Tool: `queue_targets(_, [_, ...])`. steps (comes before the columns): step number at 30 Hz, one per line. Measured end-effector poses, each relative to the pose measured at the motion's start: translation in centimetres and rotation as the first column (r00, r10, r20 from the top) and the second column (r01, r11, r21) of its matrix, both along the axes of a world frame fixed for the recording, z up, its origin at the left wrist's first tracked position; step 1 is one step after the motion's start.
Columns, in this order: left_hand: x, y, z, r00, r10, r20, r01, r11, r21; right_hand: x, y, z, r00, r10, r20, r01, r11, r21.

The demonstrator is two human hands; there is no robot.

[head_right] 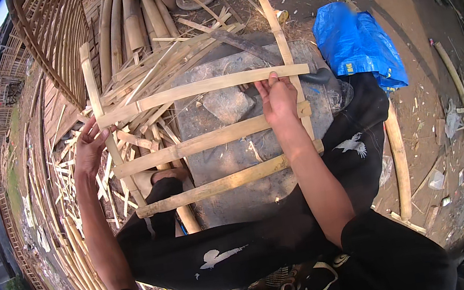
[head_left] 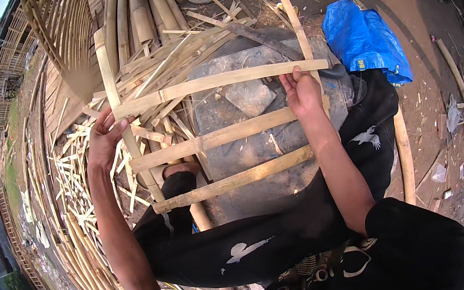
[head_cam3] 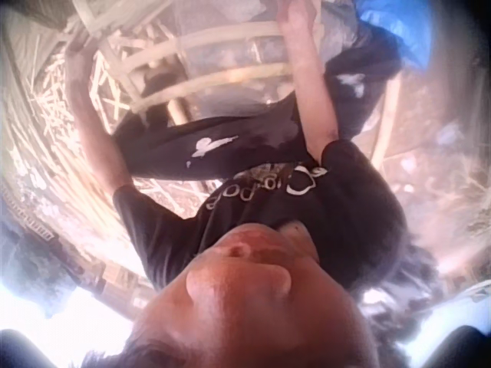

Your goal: The person is making a bamboo frame by positioning bamboo strips and using a hammer to secure them with nails on a stone surface.

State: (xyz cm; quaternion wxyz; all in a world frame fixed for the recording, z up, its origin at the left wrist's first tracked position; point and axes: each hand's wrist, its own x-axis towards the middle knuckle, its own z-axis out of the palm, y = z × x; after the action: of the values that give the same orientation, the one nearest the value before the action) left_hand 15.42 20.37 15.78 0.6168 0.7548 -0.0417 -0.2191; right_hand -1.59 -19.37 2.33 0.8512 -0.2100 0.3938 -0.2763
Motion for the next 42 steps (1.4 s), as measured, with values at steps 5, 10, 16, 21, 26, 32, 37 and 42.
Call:
queue_targets(5, [0.4, -0.8, 0.2, 1.000, 0.007, 0.025, -0.008, 0.999, 0.033, 0.1, 0.6, -0.5, 1.000, -0.013, -0.022, 0.013, 1.000, 0.005])
queue_targets(10, [0.4, -1.1, -0.8, 0.996, -0.060, 0.059, 0.055, 0.994, 0.091, -2.0, -1.9, 0.4, 0.907, 0.362, -0.215, -0.386, 0.919, -0.078])
queue_targets(16, [0.5, 0.8, -0.5, 0.998, -0.055, 0.034, 0.051, 0.992, 0.112, -5.7, -9.6, 6.6, 0.507, 0.328, -0.797, -0.848, 0.354, -0.393])
queue_targets(21, [1.0, -0.1, -1.3, 0.996, -0.081, 0.026, 0.077, 0.989, 0.128, -6.2, -12.4, -0.6, 0.402, 0.245, -0.883, -0.899, 0.289, -0.329])
queue_targets(26, [1.2, -0.1, -0.6, 0.997, -0.076, 0.030, 0.072, 0.991, 0.110, -5.7, -10.8, -1.4, 0.557, 0.321, -0.766, -0.802, 0.448, -0.396])
queue_targets(32, [1.1, -2.7, 0.5, 0.994, -0.058, 0.096, 0.052, 0.997, 0.063, -5.6, -14.4, 6.2, 0.804, 0.372, -0.463, -0.576, 0.679, -0.455])
queue_targets(37, [0.3, -9.2, -0.4, 0.996, -0.092, 0.021, 0.093, 0.994, -0.049, -6.9, -22.4, 10.7, 0.710, 0.346, -0.613, -0.669, 0.604, -0.434])
queue_targets(42, [-4.2, -15.8, -5.1, 0.988, -0.153, 0.020, 0.154, 0.988, -0.023, -11.9, -27.1, 10.3, 0.724, 0.016, -0.690, -0.562, 0.593, -0.576])
